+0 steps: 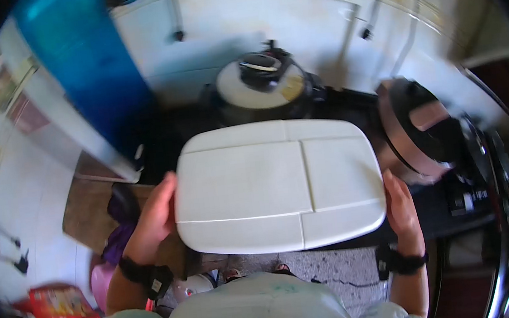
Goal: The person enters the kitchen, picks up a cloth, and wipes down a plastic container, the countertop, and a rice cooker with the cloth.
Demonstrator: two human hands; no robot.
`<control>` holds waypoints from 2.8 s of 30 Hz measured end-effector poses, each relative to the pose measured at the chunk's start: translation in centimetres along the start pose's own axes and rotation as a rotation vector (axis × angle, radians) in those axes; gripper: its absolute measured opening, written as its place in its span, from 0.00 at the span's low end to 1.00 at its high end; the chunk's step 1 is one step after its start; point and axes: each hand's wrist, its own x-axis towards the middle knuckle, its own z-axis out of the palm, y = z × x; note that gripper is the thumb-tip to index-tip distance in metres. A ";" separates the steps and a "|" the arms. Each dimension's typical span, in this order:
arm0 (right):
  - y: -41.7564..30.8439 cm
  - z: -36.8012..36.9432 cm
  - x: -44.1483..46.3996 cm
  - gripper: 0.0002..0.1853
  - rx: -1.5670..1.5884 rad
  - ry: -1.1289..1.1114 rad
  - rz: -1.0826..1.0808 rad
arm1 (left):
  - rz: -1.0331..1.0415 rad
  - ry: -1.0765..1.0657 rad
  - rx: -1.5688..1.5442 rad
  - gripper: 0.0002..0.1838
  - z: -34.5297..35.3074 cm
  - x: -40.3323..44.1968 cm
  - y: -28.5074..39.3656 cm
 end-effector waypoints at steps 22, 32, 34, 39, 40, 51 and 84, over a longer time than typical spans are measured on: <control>-1.1 12.8 -1.7 0.14 0.006 -0.406 0.170 | 0.569 0.185 0.772 0.13 -13.1 -7.6 0.3; -4.9 28.5 7.1 0.23 -0.384 -0.608 0.044 | 0.369 0.416 -0.289 0.16 -15.6 -11.0 2.0; -4.7 30.9 8.8 0.23 -0.336 -0.621 0.040 | 0.408 0.430 -0.304 0.16 -16.4 -10.7 1.8; -3.2 37.1 13.3 0.29 -0.429 -0.513 -0.021 | 0.471 0.493 -0.392 0.17 -17.4 -10.1 2.0; -3.5 37.9 13.2 0.29 -0.422 -0.506 -0.028 | 0.478 0.483 -0.386 0.17 -17.5 -10.1 2.0; -5.8 42.1 15.4 0.29 -0.637 -0.551 -0.119 | 0.456 0.560 -0.367 0.18 -18.1 -8.8 1.2; -2.5 43.2 21.5 0.29 -0.649 -0.521 -0.389 | 0.240 0.232 -0.111 0.24 -18.8 -5.5 0.4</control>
